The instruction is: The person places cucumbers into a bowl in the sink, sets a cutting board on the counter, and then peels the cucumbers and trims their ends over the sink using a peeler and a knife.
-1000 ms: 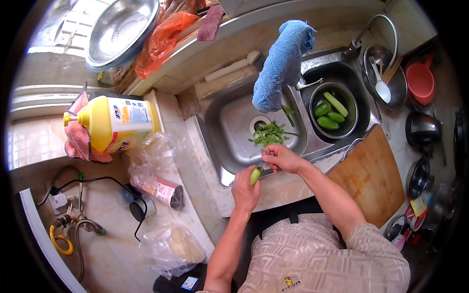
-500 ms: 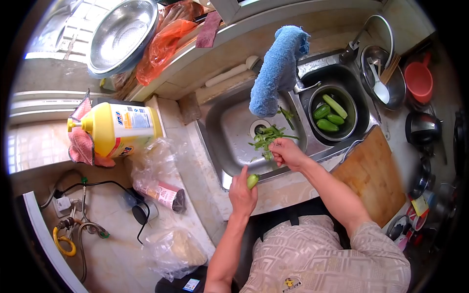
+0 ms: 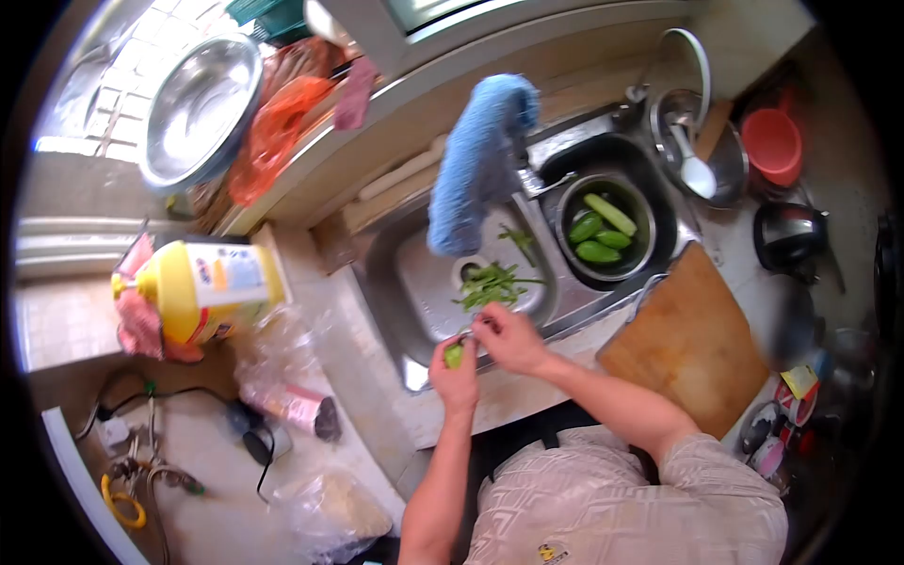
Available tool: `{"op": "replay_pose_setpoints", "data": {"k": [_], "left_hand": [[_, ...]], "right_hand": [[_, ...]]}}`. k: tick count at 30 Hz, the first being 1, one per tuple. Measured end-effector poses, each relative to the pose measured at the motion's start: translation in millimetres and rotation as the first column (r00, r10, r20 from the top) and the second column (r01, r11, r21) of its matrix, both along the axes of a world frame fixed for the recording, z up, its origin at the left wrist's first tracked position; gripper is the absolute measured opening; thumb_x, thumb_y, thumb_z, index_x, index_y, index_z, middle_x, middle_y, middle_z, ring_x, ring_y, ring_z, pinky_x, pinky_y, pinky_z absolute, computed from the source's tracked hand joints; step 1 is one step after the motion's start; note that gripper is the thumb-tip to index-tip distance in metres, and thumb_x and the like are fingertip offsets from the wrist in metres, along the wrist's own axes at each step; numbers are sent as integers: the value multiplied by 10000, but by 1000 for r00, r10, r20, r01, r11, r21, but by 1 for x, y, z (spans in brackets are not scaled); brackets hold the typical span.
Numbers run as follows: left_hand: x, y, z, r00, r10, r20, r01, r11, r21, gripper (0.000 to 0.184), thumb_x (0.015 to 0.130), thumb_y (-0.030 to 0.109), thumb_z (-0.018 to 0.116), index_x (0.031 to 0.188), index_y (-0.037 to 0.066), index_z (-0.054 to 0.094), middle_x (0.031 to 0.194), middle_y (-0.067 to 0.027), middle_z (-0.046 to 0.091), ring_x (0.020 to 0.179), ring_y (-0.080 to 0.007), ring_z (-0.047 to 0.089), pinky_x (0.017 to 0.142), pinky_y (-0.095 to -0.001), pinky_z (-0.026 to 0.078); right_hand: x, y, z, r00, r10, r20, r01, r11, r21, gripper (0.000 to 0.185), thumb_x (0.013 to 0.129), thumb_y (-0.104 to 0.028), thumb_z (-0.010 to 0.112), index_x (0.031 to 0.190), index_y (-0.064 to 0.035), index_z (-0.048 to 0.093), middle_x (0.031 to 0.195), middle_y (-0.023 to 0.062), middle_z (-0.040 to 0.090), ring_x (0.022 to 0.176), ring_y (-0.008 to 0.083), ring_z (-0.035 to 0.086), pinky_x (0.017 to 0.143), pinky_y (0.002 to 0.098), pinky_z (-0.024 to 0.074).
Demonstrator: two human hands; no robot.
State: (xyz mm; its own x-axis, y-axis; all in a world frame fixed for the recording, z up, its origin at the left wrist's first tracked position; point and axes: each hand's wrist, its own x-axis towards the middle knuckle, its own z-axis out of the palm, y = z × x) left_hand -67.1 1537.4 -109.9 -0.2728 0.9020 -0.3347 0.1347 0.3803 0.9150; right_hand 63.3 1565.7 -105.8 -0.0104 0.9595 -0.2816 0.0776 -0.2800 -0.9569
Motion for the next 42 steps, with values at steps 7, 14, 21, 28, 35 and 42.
{"op": "replay_pose_setpoints", "data": {"k": [7,14,21,28,35,42], "left_hand": [[6,1,0,977,43,-209,7,972,234,158,874,62,677,1008,-7,632,877,-81,666,733,-102,608,652,-233,515],[-21,3,-7,984,172,38,-171,985,-22,190,914,116,626,1071,15,591,716,-32,565,550,-104,527,468,-236,444],[-35,4,5,979,88,181,-62,988,-144,210,927,152,630,1071,2,603,676,-44,566,525,-113,532,471,-234,449],[-30,-1,3,917,-26,398,135,959,-248,236,951,165,587,1128,9,568,736,-47,583,586,-136,563,516,-262,474],[-13,1,-1,911,-111,396,237,929,-285,260,962,201,566,1143,15,555,727,-47,571,577,-144,560,512,-274,475],[10,23,-6,877,-126,464,280,918,-280,221,917,223,622,1063,59,597,692,-29,543,539,-133,528,462,-256,439]], "right_hand": [[-12,-9,12,951,-177,254,71,923,378,128,871,-144,633,851,-34,570,649,152,598,570,318,615,510,398,461],[8,25,-101,618,355,701,-498,867,0,140,868,-179,563,858,-39,550,713,159,654,686,380,656,594,486,501],[21,26,-43,895,51,442,-110,988,108,164,906,-206,548,896,-43,533,787,190,641,776,399,634,659,496,478],[86,-49,-5,892,-205,404,-68,820,568,164,771,-29,662,920,-39,592,863,113,620,789,312,619,680,380,510],[161,-136,5,697,-375,611,-53,823,566,153,746,-35,689,877,-49,612,871,87,626,800,274,631,680,356,518],[189,-196,-17,413,-446,794,-67,855,515,153,779,-142,681,908,-81,626,937,69,627,943,249,611,770,377,485]]}}
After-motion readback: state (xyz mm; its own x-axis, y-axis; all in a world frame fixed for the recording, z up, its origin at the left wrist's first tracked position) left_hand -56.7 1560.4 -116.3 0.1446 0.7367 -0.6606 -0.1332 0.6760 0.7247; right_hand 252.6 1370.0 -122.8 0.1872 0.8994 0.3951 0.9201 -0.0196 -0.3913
